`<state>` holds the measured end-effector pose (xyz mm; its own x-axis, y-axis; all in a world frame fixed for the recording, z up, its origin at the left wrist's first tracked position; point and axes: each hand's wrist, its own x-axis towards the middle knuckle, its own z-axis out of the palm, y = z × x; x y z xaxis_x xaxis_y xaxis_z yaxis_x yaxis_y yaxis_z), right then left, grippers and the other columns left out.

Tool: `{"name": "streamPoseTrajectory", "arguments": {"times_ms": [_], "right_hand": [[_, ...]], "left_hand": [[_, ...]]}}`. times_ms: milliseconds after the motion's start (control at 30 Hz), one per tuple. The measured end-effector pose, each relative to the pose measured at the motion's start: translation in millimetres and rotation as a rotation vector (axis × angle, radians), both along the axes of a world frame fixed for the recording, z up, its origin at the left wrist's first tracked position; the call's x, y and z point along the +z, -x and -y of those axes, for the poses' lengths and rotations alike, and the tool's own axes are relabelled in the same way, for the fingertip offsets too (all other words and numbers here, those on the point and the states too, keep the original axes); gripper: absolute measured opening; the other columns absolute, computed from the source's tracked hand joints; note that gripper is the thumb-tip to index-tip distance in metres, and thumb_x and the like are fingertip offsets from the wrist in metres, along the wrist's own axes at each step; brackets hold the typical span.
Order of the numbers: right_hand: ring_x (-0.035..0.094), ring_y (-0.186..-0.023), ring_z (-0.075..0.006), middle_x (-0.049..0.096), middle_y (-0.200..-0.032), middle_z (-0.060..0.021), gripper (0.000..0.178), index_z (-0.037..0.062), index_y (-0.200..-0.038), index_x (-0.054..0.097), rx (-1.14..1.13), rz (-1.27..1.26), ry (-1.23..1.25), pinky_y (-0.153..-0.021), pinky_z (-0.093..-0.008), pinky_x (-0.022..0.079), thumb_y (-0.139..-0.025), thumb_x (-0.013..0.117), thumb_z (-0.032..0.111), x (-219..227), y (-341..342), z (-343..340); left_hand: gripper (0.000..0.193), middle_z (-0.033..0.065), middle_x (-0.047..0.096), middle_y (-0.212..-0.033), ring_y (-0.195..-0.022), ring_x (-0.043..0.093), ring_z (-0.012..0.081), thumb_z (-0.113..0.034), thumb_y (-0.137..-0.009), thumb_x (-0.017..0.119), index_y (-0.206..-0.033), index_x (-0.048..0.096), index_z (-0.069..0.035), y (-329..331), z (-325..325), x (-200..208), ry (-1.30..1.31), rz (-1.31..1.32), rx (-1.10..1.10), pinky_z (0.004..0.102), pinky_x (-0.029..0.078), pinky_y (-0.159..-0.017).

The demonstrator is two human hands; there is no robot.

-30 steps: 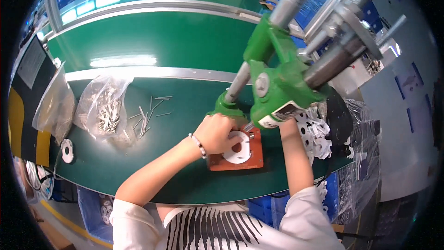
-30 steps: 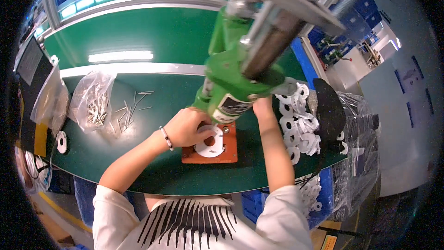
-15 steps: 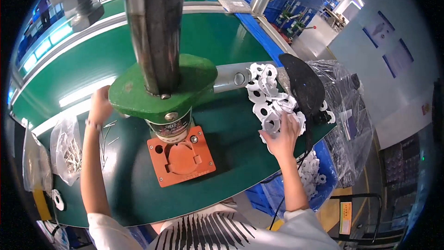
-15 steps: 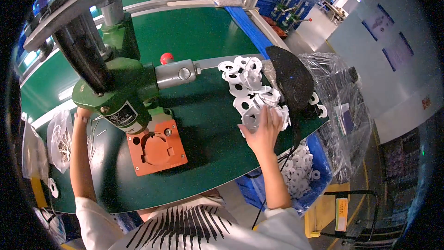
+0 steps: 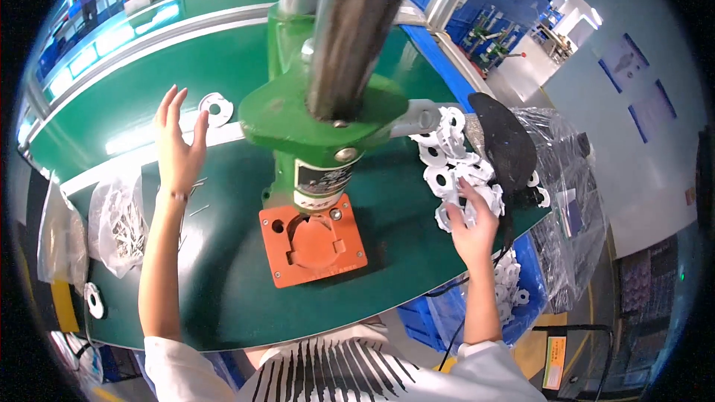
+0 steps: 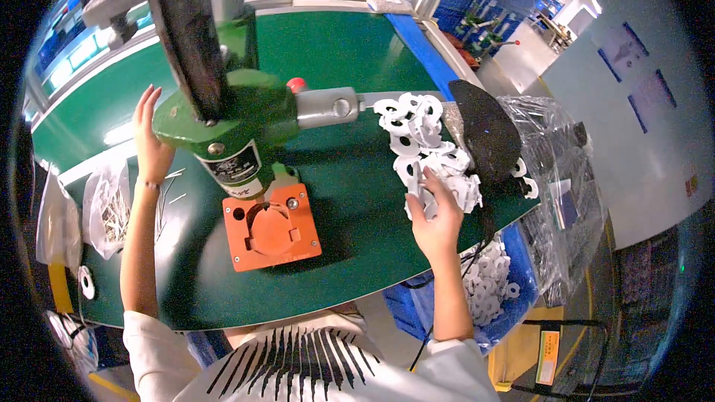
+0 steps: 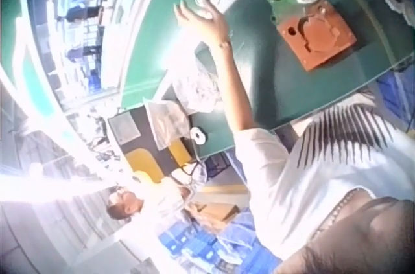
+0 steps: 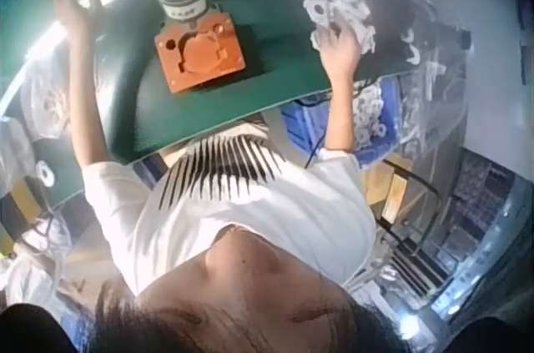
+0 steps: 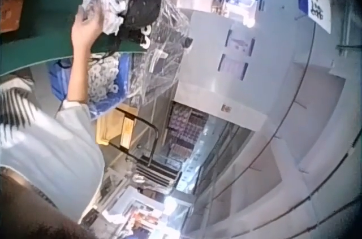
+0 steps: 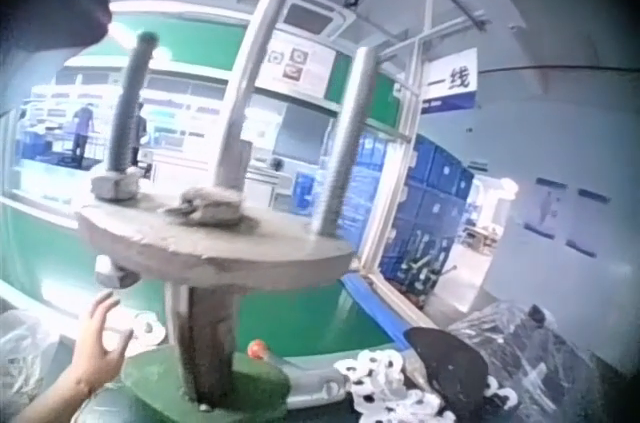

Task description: The person repeatedly places a plastic piece into a fixture, inserts a metal pin by hand, operates a manual press lever to press the pin in, and removes the assembled piece.

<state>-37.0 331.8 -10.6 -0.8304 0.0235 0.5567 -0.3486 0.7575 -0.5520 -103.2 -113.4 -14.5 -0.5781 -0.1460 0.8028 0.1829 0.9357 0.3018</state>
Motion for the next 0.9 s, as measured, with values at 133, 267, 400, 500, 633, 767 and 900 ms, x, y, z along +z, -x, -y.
{"name": "streamPoseTrajectory", "arguments": {"times_ms": [133, 267, 400, 500, 633, 767, 900], "right_hand": [[0.063, -0.093, -0.0284, 0.062, -0.105, -0.0173, 0.033, -0.0035, -0.116, 0.052, 0.689, 0.691, 1.248, -0.069, -0.0393, 0.057, -0.090, 0.054, 0.017, 30, -23, 47], [0.064, -0.090, -0.0218, 0.062, -0.105, -0.0149, 0.036, -0.0020, -0.118, 0.053, 1.078, 1.233, 1.095, -0.067, -0.0359, 0.058, -0.092, 0.049, 0.022, 32, 2, 86], [0.063, -0.084, -0.0129, 0.064, -0.100, -0.0088, 0.032, -0.0017, -0.113, 0.057, 1.028, 1.218, 0.904, -0.074, -0.0241, 0.051, -0.095, 0.048, 0.022, 25, 8, 115], [0.061, -0.087, -0.0112, 0.062, -0.105, -0.0083, 0.034, -0.0020, -0.117, 0.054, 1.022, 1.264, 0.888, -0.074, -0.0253, 0.050, -0.095, 0.049, 0.024, 18, 14, 120], [0.056, -0.104, -0.0154, 0.056, -0.119, -0.0120, 0.051, 0.0003, -0.136, 0.034, 1.279, 1.084, 0.900, -0.086, -0.0286, 0.046, -0.090, 0.054, 0.009, 26, -2, 116], [0.056, -0.107, -0.0190, 0.059, -0.114, -0.0142, 0.057, 0.0000, -0.128, 0.045, 1.050, 0.595, 0.522, -0.091, -0.0326, 0.045, -0.075, 0.064, -0.009, 25, -40, 117], [0.060, -0.088, -0.0249, 0.064, -0.091, -0.0081, 0.039, -0.0002, -0.102, 0.063, 0.729, -0.141, -0.093, -0.079, -0.0377, 0.047, -0.064, 0.071, -0.004, 36, -39, 136]], "left_hand": [[0.038, 0.0164, 0.057, -0.115, -0.105, 0.054, 0.0320, 0.002, -0.073, 0.058, -0.110, 0.055, -0.001, -102, -64, 48, 0.019, -0.047, -0.338, 0.0383, 0.042, -0.088], [0.062, 0.0157, 0.052, -0.121, -0.102, 0.055, 0.0309, -0.019, -0.066, 0.077, -0.120, 0.051, -0.003, -143, -120, 45, -0.097, 0.294, -0.721, 0.0371, 0.044, -0.084], [0.058, 0.0143, 0.052, -0.114, -0.085, 0.061, 0.0270, -0.013, -0.070, 0.074, -0.122, 0.050, -0.006, -136, -129, 34, -0.311, 0.492, -0.865, 0.0326, 0.051, -0.069], [0.054, 0.0145, 0.055, -0.107, -0.083, 0.063, 0.0222, -0.007, -0.070, 0.073, -0.120, 0.052, -0.006, -136, -127, 34, -0.496, 0.586, -0.829, 0.0288, 0.052, -0.066], [0.046, 0.0156, 0.060, -0.097, -0.090, 0.064, 0.0228, -0.003, -0.072, 0.069, -0.115, 0.053, -0.001, -136, -128, 26, -0.800, 0.681, -0.779, 0.0303, 0.054, -0.072], [0.036, 0.0281, 0.048, -0.121, -0.121, 0.042, 0.0418, -0.006, -0.079, 0.058, -0.114, 0.053, 0.003, -137, -136, 17, -0.238, 0.451, -0.853, 0.0484, 0.032, -0.103], [0.031, 0.0283, 0.045, -0.123, -0.126, 0.034, 0.0436, -0.012, -0.076, 0.059, -0.100, 0.056, 0.007, -150, -143, 19, 0.037, 0.499, -0.758, 0.0528, 0.028, -0.103]]}}
